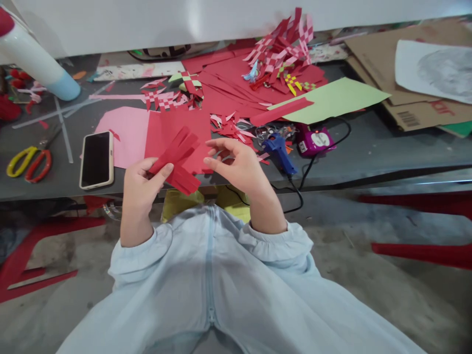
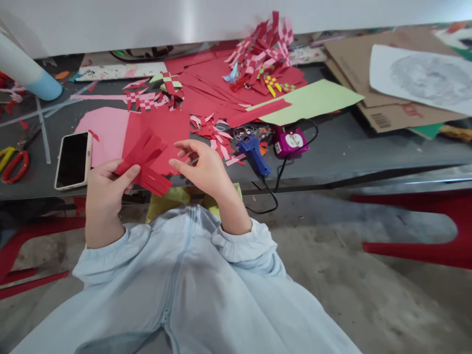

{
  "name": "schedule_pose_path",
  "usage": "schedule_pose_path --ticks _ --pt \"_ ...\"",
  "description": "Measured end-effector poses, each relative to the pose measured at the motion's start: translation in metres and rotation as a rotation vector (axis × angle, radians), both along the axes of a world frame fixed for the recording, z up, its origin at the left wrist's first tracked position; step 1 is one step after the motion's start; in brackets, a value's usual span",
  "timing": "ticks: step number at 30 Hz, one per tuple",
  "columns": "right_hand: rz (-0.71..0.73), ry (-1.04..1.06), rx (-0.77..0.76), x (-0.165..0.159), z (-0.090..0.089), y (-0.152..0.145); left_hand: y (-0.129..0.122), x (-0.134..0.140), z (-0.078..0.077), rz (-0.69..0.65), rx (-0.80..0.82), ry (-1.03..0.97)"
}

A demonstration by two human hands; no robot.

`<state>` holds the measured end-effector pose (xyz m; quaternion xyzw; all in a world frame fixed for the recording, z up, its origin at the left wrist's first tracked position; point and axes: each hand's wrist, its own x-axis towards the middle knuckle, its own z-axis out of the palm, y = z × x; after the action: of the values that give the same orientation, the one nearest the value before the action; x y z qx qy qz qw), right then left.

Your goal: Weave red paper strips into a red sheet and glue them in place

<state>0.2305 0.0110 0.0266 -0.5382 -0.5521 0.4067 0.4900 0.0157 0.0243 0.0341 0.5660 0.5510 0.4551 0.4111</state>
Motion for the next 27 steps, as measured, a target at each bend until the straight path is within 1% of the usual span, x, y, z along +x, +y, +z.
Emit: schedule_pose_path --ticks 2,4,7,13,15,18,22,25,27 --pt "-0.015 0.024 -0.002 -0.003 -0.001 0.0 0.0 0.0 0.0 -0.035 0.004 0.027" --pt "-0.017 0.0 -0.023 -0.004 -0.003 0.002 0.0 -0.001 0.001 -0.058 0.005 0.043" --pt "0.021 -0.015 -0.08 -0.005 -0.008 0.006 0.0 0.001 0.004 -0.072 0.005 0.064" --pt "0.167 0.242 -0.192 -0.008 -0.016 0.015 0.0 0.005 0.01 -0.09 -0.03 0.091" --pt "0.168 0.317 -0.212 -0.007 -0.017 0.016 0.001 0.004 0.011 -0.083 -0.034 0.093" --pt "0.044 0.381 -0.185 0.0 -0.018 0.017 0.004 -0.002 0.009 -0.065 -0.027 0.096" --pt "-0.181 0.401 -0.079 0.018 -0.015 0.016 0.009 -0.014 0.008 -0.014 -0.049 0.114" --pt "-0.349 0.307 0.003 0.03 -0.013 0.015 0.011 -0.025 0.009 0.034 -0.07 0.131" --pt "-0.427 0.243 0.059 0.038 -0.012 0.014 0.011 -0.032 0.009 0.066 -0.069 0.168"
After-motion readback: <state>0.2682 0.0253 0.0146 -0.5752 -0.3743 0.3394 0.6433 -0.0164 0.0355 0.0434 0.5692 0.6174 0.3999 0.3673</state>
